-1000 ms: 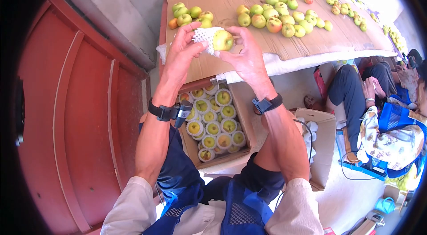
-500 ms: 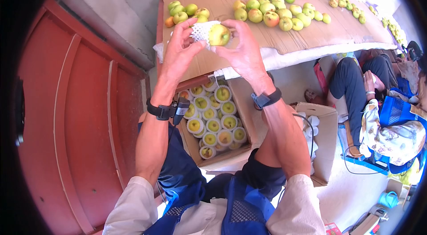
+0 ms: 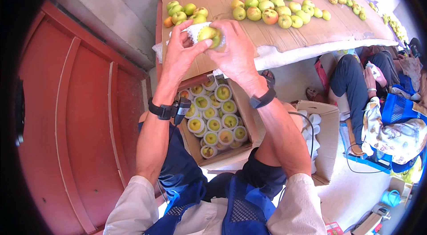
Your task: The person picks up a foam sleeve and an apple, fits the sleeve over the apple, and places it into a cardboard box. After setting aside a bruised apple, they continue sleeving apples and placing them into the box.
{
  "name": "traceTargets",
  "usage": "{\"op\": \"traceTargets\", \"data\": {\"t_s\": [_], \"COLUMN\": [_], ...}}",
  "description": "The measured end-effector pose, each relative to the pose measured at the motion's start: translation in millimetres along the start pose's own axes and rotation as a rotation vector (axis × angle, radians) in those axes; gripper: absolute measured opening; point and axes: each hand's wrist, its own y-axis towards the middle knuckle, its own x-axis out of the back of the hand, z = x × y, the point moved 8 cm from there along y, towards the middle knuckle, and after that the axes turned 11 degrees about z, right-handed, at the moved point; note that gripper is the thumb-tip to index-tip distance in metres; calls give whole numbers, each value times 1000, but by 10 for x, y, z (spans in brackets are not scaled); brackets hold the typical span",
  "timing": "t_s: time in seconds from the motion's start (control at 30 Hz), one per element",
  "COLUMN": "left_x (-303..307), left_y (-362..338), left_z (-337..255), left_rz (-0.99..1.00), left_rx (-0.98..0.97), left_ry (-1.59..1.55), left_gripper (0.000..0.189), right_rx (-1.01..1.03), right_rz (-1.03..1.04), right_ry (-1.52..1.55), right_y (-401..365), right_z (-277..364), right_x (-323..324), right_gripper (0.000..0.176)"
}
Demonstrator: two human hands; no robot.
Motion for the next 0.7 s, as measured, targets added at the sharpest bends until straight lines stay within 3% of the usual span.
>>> {"op": "traceTargets", "data": {"t_s": [0.13, 0.2, 0.3, 0.43, 0.5, 0.7], "left_x": [67, 116, 131, 73, 61, 47], "left_y": [-7, -46, -109, -172, -183, -229], "left_z": [7, -48, -121, -108, -104, -173], "left_rz": [14, 33, 94, 200, 226, 237], "left_rx": [-25, -41, -22, 12, 9, -5], "left_ry": [-56, -102, -129, -113, -117, -173], "left_gripper": [76, 76, 76, 75, 74, 70], "right_rx": [43, -125, -228, -218, -118, -83], "right_rz": [30, 103, 134, 96, 106, 20], "right_ry": [-4, 430, 651, 681, 580, 430], "right_y": [0, -4, -11, -24, 10, 24], "right_z": [-21, -197, -262, -359, -292, -186], "right_x": [-19, -80, -37, -125, -107, -61], "right_gripper": [54, 53, 47, 31, 22, 16]}}
